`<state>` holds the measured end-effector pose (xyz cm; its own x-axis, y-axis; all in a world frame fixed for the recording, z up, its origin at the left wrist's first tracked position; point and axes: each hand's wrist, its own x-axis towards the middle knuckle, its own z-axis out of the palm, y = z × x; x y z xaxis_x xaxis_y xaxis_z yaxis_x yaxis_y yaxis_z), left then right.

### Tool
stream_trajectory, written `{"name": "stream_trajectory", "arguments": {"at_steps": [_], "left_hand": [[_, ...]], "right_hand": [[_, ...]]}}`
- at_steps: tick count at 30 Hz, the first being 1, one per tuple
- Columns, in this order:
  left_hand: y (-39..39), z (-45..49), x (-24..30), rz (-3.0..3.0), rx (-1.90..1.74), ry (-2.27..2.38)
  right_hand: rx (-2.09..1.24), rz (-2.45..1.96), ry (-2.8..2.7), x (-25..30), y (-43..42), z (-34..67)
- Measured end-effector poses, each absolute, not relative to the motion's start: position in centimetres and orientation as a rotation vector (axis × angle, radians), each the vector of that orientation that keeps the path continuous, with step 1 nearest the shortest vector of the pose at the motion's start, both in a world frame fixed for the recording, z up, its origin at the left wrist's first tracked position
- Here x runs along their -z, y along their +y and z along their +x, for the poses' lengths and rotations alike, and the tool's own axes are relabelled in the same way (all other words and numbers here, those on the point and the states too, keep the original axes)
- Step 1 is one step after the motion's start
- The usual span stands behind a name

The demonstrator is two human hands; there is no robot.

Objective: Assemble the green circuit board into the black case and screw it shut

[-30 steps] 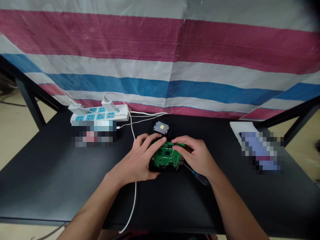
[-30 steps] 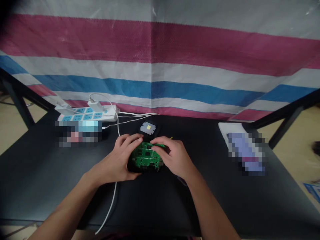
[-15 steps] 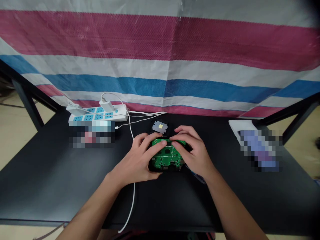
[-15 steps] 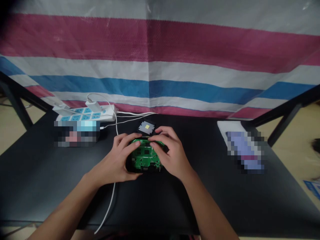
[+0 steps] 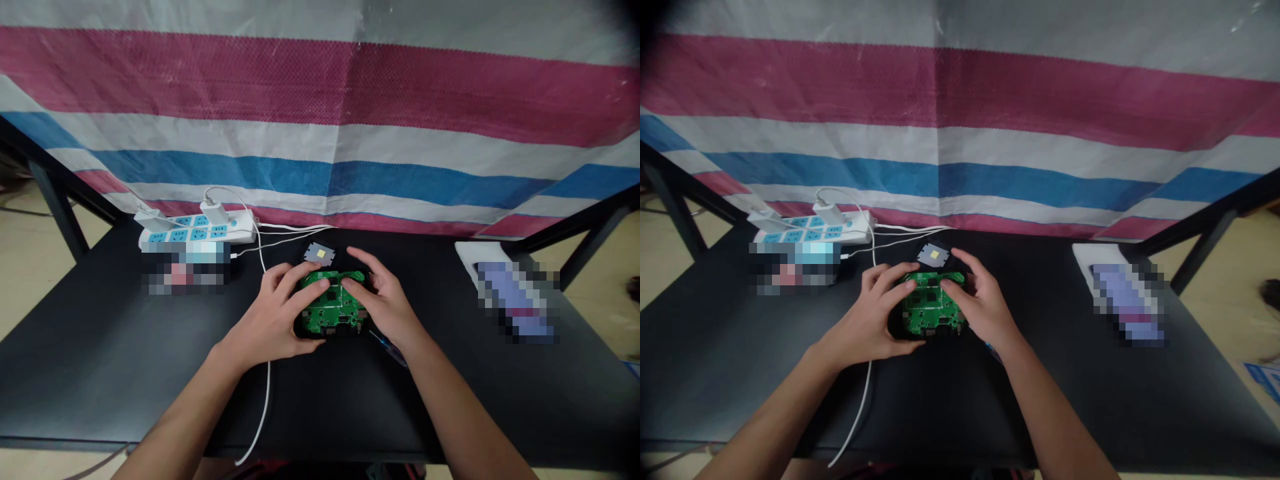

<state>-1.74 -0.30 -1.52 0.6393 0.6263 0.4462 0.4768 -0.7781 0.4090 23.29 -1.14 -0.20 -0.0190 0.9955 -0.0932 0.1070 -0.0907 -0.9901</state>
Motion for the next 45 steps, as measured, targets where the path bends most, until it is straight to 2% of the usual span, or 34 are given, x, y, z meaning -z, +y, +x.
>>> {"name": "stream_trajectory", "arguments": {"at_steps": [4,10,16,20,27,31,40,43,45], "left_hand": [[-0.3,-1.5,1.9,2.298,-0.971,0.805],[-0.7,0.4,1.4,1.277,-0.912,0.818],[-0.2,0.8,0.9,1.074,-0.974,0.819],[0.5,-0.1,0.5,0.795,-1.158,0.9],[2.9,-3.7,-0.8,0.227,-1.407,1.051],[3.7,-4.5,-0.9,0.15,-1.424,1.067],[3.7,-4.3,-0.6,0.214,-1.383,1.084],[3.8,-4.4,-0.4,0.226,-1.371,1.087],[3.9,-4.5,-0.3,0.226,-1.373,1.084]], "right_hand": [[-1.214,-1.389,-1.148,0.2,-0.8,23.3],[-1.162,-1.401,-1.127,0.6,-1.3,22.3],[-1.124,-1.366,-1.132,0.6,-1.9,21.5],[-1.057,-1.238,-1.136,0.4,-1.2,23.1],[-0.895,-1.333,-1.076,0.7,0.2,25.2],[-0.822,-1.387,-1.147,0.9,0.2,25.0],[-0.405,-1.522,-1.152,1.2,0.9,27.4],[-0.261,-1.627,-1.368,0.0,1.6,27.0],[-0.351,-1.679,-1.691,-1.3,2.6,25.0]]}}
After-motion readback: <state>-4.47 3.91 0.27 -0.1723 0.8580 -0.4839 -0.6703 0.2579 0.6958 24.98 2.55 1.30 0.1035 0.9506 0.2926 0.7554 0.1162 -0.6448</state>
